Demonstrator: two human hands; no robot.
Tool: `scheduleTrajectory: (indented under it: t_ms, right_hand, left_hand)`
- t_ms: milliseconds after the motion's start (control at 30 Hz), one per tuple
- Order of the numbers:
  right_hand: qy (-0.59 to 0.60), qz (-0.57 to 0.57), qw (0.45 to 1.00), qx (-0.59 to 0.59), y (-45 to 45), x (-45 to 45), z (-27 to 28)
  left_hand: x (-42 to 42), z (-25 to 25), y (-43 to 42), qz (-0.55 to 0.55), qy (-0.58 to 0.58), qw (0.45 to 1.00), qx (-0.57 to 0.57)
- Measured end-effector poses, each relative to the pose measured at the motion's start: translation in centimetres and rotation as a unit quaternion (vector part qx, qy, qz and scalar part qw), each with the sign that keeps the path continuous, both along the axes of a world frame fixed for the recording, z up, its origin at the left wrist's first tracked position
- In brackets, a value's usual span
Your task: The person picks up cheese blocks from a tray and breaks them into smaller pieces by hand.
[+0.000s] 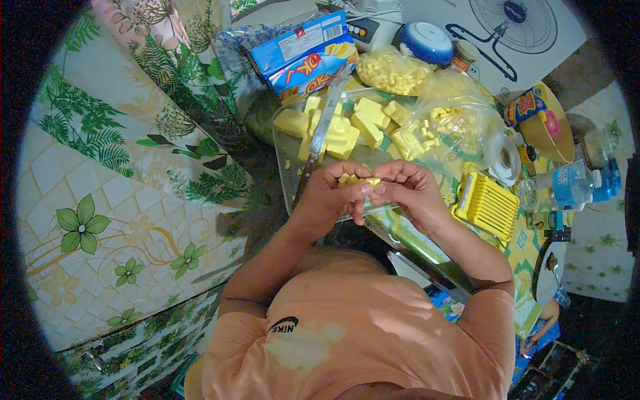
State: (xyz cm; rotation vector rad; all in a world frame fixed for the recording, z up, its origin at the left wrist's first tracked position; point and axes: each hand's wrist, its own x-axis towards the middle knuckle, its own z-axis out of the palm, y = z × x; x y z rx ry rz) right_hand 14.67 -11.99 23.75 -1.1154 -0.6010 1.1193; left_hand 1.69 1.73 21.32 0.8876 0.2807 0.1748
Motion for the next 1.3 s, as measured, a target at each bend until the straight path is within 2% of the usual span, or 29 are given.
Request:
scheduleTrajectory:
  t_ms: [133, 333, 533, 733, 833, 933, 1033, 1133, 1167, 1233, 1300]
  right_hand:
    - [0.036, 0.008, 0.999, 0.012, -0.1, 0.2, -0.1]
    - [-0.007, -0.041, 0.999, 0.000, 0.2, -0.1, 0.3]
    - [-0.071, -0.048, 0.996, 0.018, 0.2, -0.2, -0.1]
    - [-0.186, -0.041, 0.980, 0.063, 0.2, -0.6, -0.1]
    - [-0.307, -0.036, 0.950, 0.047, 0.0, 0.0, -0.4]
    - [-0.321, -0.029, 0.944, 0.066, 0.0, 0.4, -1.5]
    - [-0.162, -0.071, 0.984, 0.029, 0.2, -0.7, -0.9]
    - [-0.353, -0.114, 0.929, 0.006, 0.5, -0.3, -1.9]
    - [-0.454, -0.092, 0.886, 0.010, 0.5, 0.0, -2.0]
    - [-0.639, -0.044, 0.768, 0.020, 0.6, 0.5, -1.9]
    - [-0.629, -0.027, 0.777, 0.025, 0.7, 0.2, -1.7]
  left_hand:
    - [0.0, 0.4, 0.2, -0.006, 0.034, 0.999, -0.038]
    - [0.2, 0.1, 0.5, -0.015, -0.005, 0.988, -0.152]
    - [0.2, 0.3, 0.1, -0.030, 0.003, 0.992, -0.121]
    - [0.3, 0.2, -0.1, -0.054, -0.012, 0.991, -0.123]
    - [0.4, 0.1, -0.3, -0.062, -0.008, 0.990, -0.123]
    - [0.4, 0.1, -0.4, -0.051, 0.013, 0.995, -0.079]
    - [0.3, 0.8, -0.4, -0.013, 0.054, 0.997, -0.049]
    - [0.5, 2.8, 0.4, 0.058, 0.073, 0.995, 0.024]
    - [0.7, 3.0, 1.0, 0.053, 0.067, 0.995, 0.054]
    - [1.5, 3.6, 2.5, 0.047, 0.053, 0.991, 0.115]
    - [2.6, 5.8, 2.8, 0.025, 0.056, 0.976, 0.211]
